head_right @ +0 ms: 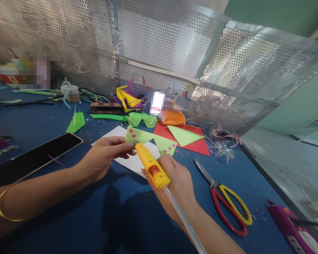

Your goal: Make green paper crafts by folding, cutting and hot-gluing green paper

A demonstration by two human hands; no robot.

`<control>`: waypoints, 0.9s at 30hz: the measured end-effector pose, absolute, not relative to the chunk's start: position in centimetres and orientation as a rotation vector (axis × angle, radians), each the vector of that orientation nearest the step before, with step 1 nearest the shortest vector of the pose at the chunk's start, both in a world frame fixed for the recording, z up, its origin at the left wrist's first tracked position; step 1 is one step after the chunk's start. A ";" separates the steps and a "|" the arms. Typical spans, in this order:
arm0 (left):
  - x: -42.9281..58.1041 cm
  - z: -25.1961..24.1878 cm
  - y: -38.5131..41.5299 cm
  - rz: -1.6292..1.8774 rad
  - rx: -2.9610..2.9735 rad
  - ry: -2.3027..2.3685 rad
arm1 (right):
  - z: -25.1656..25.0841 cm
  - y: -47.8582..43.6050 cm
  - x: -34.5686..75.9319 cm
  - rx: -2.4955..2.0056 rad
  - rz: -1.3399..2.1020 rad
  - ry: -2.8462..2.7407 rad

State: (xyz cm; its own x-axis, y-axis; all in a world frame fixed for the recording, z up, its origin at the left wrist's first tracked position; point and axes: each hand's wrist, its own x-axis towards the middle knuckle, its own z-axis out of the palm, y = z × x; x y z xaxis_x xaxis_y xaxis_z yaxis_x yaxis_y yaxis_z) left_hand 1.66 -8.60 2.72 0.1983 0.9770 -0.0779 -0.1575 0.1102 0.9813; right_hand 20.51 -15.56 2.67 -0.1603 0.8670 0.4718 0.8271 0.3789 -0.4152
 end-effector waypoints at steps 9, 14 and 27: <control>1.6 2.7 -8.6 1.070 1.114 0.979 | 2.7 -15.6 20.4 -1.483 0.067 -1.974; 1.5 2.5 -8.6 1.068 1.118 0.974 | 2.6 -15.6 20.5 -1.469 0.068 -1.980; 1.6 2.6 -8.6 1.067 1.116 0.986 | 2.5 -15.7 20.6 -1.483 0.055 -1.953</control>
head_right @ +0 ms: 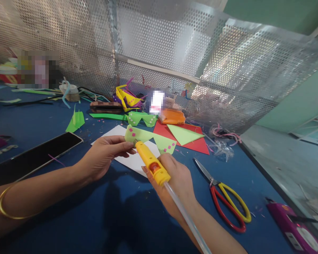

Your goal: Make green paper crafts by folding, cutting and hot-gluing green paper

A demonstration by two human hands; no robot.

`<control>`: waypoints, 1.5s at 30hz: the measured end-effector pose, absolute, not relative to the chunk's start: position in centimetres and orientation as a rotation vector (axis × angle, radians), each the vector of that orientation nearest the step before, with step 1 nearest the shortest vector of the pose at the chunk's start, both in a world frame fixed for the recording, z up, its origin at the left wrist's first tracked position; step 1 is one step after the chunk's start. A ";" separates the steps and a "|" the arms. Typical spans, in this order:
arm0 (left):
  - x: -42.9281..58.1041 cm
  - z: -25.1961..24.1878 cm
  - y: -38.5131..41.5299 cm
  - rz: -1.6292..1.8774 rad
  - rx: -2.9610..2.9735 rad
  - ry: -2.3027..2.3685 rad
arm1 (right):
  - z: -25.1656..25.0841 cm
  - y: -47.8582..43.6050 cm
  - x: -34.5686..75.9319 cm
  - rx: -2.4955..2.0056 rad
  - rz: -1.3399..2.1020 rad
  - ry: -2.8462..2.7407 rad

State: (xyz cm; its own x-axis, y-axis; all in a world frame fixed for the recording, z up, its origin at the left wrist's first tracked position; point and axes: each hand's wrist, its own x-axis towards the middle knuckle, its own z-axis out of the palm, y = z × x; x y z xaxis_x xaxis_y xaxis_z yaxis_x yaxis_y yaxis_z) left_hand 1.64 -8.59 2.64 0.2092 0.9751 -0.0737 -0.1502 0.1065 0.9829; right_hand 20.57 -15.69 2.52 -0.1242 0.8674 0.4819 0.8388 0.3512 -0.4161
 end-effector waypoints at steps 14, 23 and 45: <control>1.7 2.7 -8.6 1.070 1.115 0.989 | 2.5 -15.7 20.5 -1.494 0.069 -1.949; 1.5 2.5 -8.6 1.061 1.111 0.973 | 2.7 -15.7 20.4 -1.510 0.062 -1.945; 1.5 2.5 -8.4 1.078 1.102 0.968 | 2.7 -15.8 20.4 -1.490 0.055 -1.975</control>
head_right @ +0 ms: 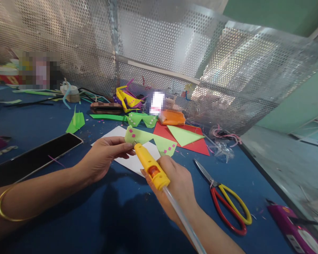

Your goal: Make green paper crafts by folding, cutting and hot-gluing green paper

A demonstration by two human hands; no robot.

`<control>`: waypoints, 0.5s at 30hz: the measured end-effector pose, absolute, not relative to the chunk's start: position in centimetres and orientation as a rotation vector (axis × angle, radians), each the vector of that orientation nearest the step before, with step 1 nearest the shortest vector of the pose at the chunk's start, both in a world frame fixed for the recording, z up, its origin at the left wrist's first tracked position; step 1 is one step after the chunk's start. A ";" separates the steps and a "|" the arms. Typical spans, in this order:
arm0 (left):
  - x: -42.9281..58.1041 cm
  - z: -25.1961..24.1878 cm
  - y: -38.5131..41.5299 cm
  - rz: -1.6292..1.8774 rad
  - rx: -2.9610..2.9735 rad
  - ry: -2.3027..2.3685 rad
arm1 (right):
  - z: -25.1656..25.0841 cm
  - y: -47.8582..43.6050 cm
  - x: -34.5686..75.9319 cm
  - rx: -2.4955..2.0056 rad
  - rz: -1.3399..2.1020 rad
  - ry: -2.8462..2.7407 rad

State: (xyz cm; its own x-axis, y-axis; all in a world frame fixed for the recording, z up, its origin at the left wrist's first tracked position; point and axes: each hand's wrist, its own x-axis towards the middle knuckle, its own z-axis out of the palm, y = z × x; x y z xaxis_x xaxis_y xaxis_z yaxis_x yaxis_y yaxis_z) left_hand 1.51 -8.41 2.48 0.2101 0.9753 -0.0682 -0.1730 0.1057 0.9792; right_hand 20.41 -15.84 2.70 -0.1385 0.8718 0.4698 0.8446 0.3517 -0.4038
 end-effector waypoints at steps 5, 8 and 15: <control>1.6 2.5 -8.5 1.067 1.115 0.964 | 2.6 -15.6 20.5 -1.484 0.004 -1.975; 1.6 2.4 -8.4 1.075 1.107 0.966 | 2.6 -15.6 20.5 -1.502 0.002 -1.979; 1.6 2.3 -8.4 1.082 1.085 0.964 | 2.8 -15.8 20.5 -1.481 0.060 -1.993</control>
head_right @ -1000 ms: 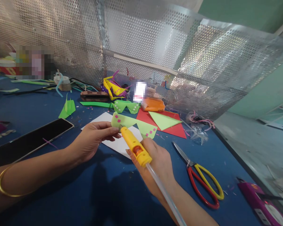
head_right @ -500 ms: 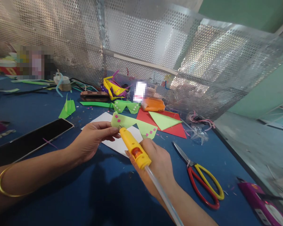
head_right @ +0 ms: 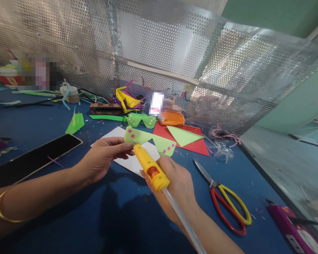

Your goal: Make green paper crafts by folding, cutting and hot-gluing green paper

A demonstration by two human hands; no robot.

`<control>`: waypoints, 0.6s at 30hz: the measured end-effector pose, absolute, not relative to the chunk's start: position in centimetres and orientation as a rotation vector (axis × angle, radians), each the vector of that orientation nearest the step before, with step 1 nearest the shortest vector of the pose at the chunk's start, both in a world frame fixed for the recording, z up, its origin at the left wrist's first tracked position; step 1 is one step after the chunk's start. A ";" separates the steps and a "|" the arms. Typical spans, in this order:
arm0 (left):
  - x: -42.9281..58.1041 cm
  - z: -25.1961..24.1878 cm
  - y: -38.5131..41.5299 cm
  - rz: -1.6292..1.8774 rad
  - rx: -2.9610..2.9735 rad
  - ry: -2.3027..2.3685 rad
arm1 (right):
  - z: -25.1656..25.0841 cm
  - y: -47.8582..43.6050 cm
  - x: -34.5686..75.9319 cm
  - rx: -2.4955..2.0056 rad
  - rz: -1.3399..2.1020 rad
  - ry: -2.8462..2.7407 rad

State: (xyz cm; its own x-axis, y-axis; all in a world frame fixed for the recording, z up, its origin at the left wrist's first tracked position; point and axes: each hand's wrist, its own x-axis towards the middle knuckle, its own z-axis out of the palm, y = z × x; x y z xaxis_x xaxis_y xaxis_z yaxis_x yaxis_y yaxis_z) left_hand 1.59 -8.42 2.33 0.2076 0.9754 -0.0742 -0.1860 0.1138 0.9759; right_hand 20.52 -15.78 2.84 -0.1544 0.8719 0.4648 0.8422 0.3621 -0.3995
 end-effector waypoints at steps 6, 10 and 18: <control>1.5 2.3 -8.4 1.085 1.069 0.971 | 2.7 -15.8 20.5 -1.511 0.065 -1.990; 1.5 2.3 -8.4 1.096 1.041 0.960 | 3.1 -15.9 20.4 -1.455 0.103 -2.010; 1.3 2.1 -6.9 1.152 0.739 0.976 | 3.3 -15.5 22.2 -1.477 0.211 -1.664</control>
State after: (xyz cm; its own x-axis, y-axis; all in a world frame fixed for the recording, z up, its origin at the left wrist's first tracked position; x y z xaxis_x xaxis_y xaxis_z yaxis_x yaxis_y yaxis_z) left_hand 1.28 -6.90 2.11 0.1040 0.9644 -0.2430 -0.3979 0.2642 0.8786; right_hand 22.16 -15.47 3.33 0.0898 0.8698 0.4852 0.7211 0.2793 -0.6341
